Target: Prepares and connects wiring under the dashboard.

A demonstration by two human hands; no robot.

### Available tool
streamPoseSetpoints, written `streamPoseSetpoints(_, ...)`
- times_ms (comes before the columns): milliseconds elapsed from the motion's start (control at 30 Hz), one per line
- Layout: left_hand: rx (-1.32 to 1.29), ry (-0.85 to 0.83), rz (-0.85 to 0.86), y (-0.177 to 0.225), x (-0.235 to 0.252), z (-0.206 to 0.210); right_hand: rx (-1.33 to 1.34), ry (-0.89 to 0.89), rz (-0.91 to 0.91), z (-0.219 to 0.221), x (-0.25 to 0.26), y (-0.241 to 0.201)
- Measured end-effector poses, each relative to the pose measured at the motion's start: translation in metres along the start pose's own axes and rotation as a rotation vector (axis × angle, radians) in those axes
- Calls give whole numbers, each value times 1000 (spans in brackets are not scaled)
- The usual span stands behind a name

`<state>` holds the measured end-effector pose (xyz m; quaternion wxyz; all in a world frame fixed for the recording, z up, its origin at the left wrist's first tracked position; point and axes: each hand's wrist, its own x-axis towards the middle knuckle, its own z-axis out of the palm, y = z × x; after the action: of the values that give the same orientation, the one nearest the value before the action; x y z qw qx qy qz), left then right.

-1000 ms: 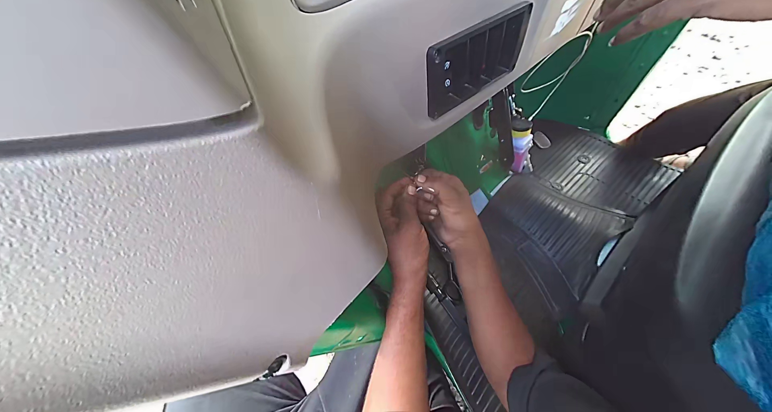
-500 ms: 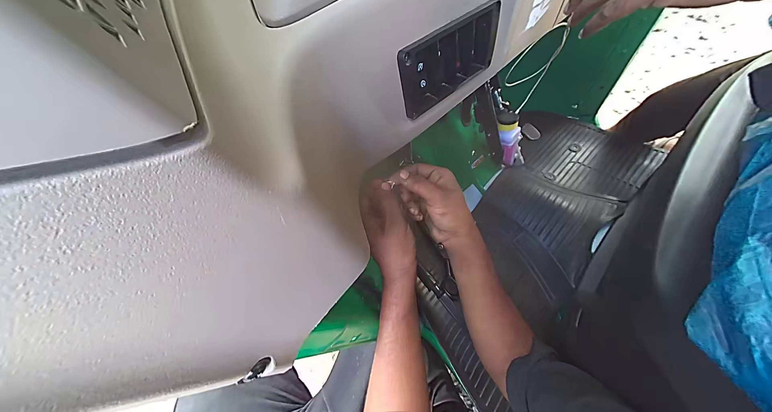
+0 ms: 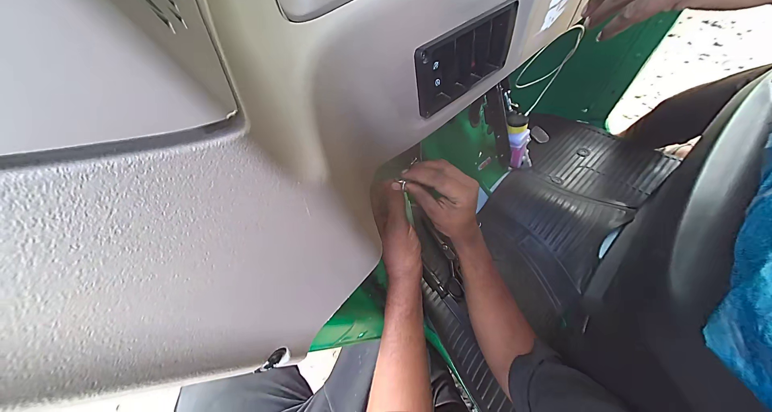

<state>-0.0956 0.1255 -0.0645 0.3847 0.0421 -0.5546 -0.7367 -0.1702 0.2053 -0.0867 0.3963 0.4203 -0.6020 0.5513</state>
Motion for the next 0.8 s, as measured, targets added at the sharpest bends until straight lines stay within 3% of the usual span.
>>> streamPoseSetpoints(300,-17,-3,-47,3,-1,0,-74,-106,-100,-10,9,5)
streamPoseSetpoints(400,-52,-31,-34,3,-2,-1,-26,-150,-57,-11,16,2)
streamPoseSetpoints(700,-55,-81,12,2,-4,0,268,-26,323,10,19,3)
streamPoseSetpoints(800,53,-46,13,3,-5,0,382,-55,666,10,26,-14)
